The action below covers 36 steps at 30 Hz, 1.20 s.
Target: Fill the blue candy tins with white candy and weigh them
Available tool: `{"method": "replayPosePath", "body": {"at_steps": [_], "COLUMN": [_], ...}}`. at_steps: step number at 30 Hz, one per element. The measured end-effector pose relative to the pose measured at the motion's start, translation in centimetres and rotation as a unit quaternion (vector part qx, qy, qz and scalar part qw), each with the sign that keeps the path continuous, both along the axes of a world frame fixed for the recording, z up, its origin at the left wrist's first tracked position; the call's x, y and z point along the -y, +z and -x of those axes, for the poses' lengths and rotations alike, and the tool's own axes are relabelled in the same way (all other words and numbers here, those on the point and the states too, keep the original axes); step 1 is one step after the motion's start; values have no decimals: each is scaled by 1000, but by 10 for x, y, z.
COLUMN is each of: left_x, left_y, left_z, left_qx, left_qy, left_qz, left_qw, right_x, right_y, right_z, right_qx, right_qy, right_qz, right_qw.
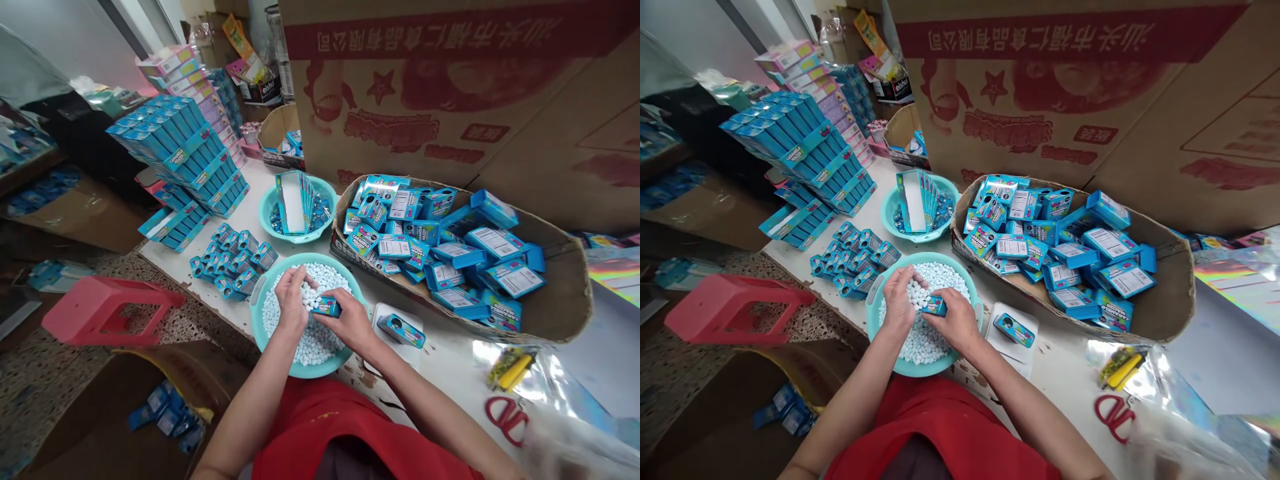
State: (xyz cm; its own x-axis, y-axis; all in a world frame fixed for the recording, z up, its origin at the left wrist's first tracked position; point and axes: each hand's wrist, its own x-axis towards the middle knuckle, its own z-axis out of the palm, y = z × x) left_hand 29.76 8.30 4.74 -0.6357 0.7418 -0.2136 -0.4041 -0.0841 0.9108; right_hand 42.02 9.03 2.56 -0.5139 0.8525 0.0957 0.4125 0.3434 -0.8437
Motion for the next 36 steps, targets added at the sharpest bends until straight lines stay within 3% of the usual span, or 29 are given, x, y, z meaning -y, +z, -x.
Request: {"method": "replayPosePath", "body": {"at_steps": [8,17,22,31,36], "left_x": [-3,-6,-5,-7,-3], "left_y": [2,11,17,5,12], "left_z": [-1,-4,-5,-3,-9], "left_qx": [-35,21,-4,-34,-19], "left_qy": [3,-27,-32,-37,-70], "left_qz": [-13,24,-11,6,-12], "left_qw": [999,999,999,999,997], "right_x": [-6,-9,-8,-11,-12], "right_y": [4,3,5,4,3], "right_z": [-6,-8,-6,-1,0], "right_qx": [-15,-31,-56,-59,-74], "right_qy": [-8,-20,-12,-34,-45], "right_qz": [13,47,60,77,84], "right_qw": [1000,998,997,995,993]}}
